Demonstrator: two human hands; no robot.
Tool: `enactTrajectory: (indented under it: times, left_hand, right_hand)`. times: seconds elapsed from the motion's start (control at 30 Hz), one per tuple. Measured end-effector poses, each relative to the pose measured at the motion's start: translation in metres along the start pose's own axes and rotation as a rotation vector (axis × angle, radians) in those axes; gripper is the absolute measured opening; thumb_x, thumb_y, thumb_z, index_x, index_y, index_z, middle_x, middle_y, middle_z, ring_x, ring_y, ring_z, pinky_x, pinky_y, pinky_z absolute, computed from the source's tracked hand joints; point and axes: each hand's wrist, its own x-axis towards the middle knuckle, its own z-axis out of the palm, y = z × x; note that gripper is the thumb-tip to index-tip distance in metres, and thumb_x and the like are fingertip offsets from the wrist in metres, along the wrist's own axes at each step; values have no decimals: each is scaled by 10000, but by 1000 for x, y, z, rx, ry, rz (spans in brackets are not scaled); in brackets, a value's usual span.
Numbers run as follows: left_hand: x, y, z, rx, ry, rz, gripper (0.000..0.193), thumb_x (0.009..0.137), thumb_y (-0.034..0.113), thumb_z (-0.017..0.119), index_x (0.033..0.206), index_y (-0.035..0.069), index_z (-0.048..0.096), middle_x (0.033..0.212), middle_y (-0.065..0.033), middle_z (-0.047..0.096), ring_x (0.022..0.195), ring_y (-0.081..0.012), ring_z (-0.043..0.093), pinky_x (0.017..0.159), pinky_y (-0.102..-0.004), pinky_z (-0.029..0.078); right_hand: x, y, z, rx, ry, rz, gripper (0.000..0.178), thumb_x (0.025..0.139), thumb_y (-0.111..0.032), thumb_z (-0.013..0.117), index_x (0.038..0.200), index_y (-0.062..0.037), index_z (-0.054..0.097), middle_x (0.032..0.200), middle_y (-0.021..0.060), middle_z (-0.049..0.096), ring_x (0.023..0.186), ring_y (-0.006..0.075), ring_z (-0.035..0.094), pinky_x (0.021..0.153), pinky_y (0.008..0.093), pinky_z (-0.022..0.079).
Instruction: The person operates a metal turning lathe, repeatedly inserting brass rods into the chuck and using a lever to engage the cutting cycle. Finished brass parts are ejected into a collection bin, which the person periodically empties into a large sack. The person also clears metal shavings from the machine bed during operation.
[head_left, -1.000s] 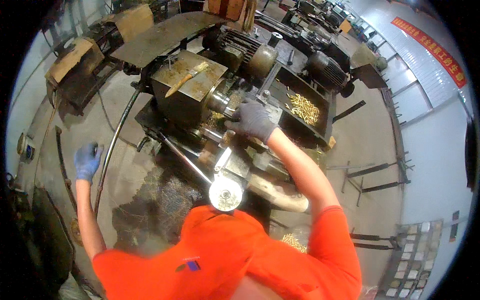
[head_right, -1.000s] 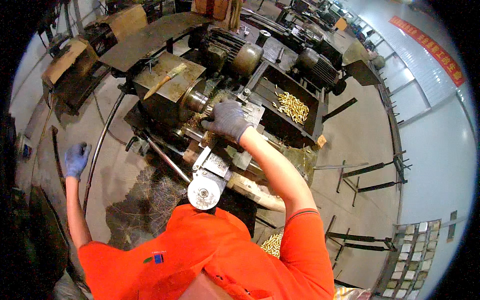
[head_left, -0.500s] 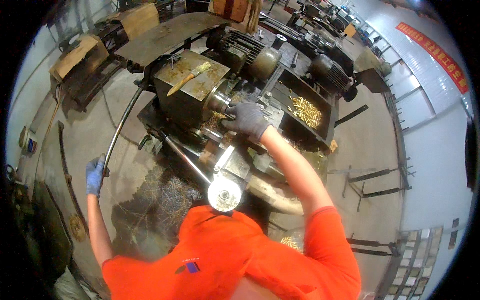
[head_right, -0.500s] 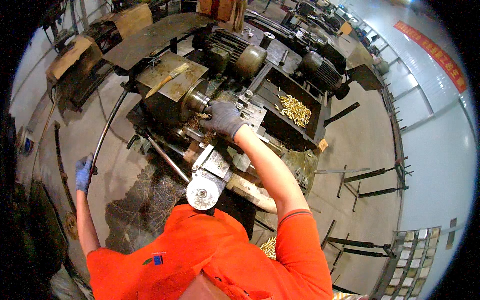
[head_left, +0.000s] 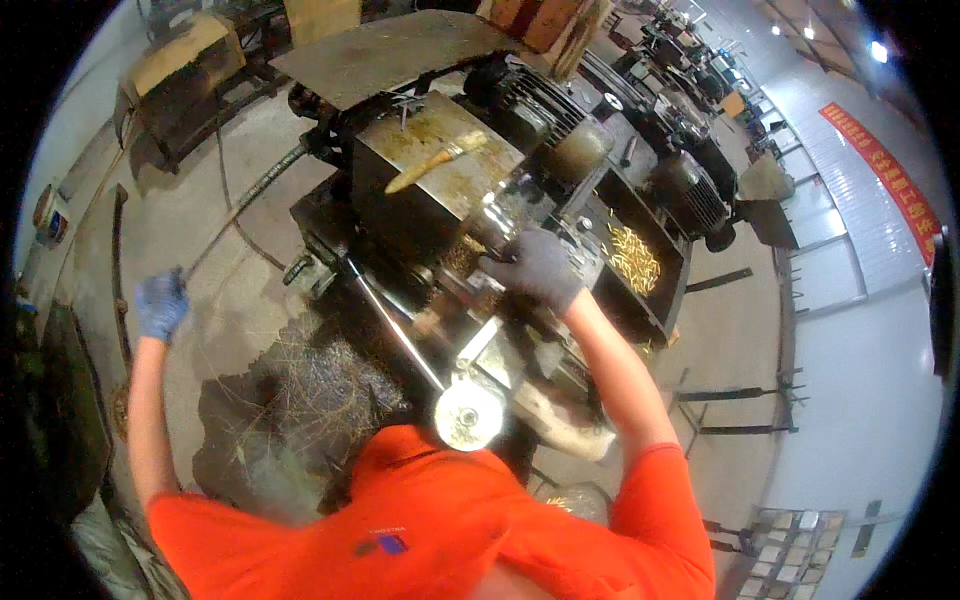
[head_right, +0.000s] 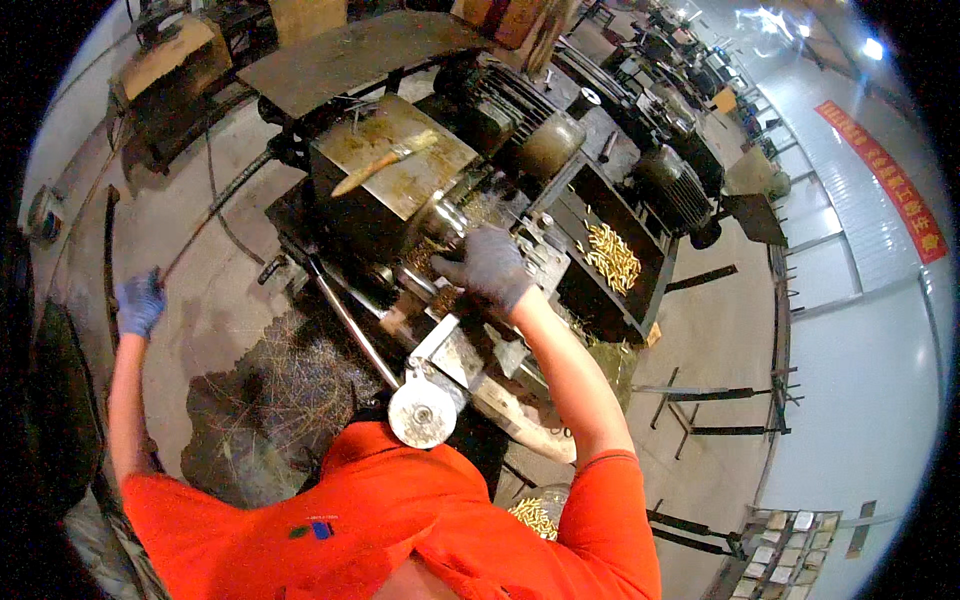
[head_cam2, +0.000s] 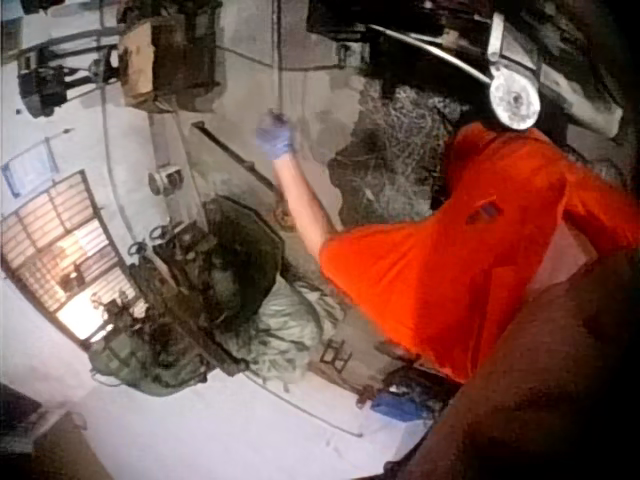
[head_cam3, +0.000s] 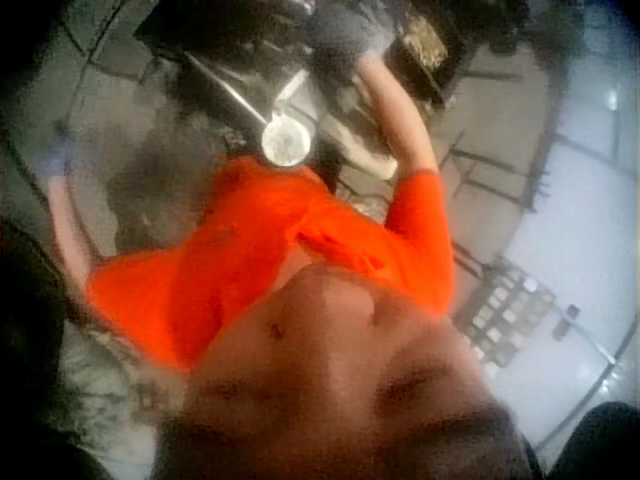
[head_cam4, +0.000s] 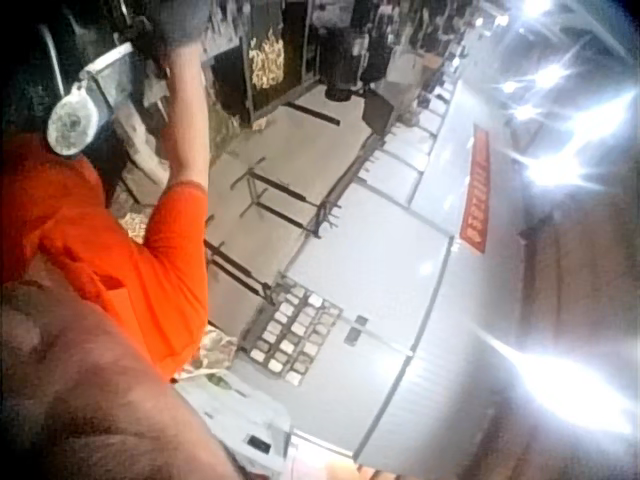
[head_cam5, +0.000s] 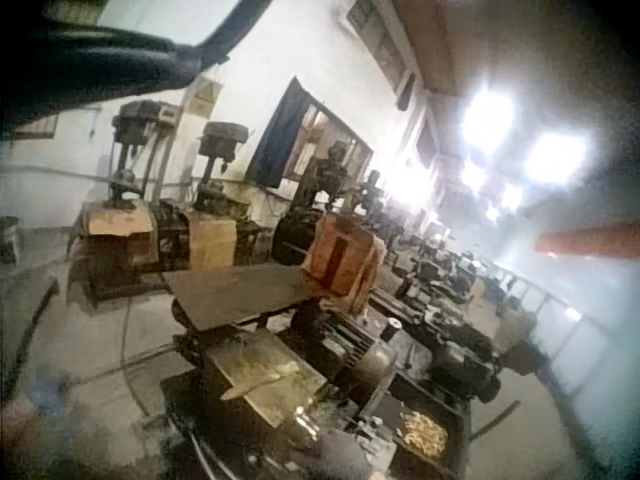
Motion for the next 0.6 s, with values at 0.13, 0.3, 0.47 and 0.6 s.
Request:
enactTrajectory:
  times: [0.13,0.3,0.47,0.6]
  left_hand:
    - [63,-67,19,84,-229,-36,274,723,167,557,981,80,594,843,-93,606,812,-286,568,706,-426,403]
    - [73,-62,25,95,-157,-43,290,745,130,548,1029,91,594,877,-109,614,816,-293,579,728,-406,421]
    - [92,18,36,-659,290,-158,291,798,110,578,1086,82,605,1016,-115,628,889,-231,613,761,-325,472]
    - [27,40,193,-411,-169,-360,325,795,245,598,1073,77,608,966,-123,641,901,-247,609,790,-347,457]
  right_hand:
    - [7,-3,-1,46,-44,-15,491,707,-497,601,714,-6,625,637,223,579,632,379,578,621,438,475]
    - [3,-1,-2,49,-80,9,465,713,-496,596,775,-38,647,662,214,573,690,367,571,648,447,455]
    - [-35,1,-15,31,355,-166,333,710,-407,640,783,-83,663,735,112,604,740,289,565,635,395,450]
    - [-108,9,-32,327,499,-95,216,678,-262,699,755,-67,648,801,84,631,729,259,589,659,332,475]
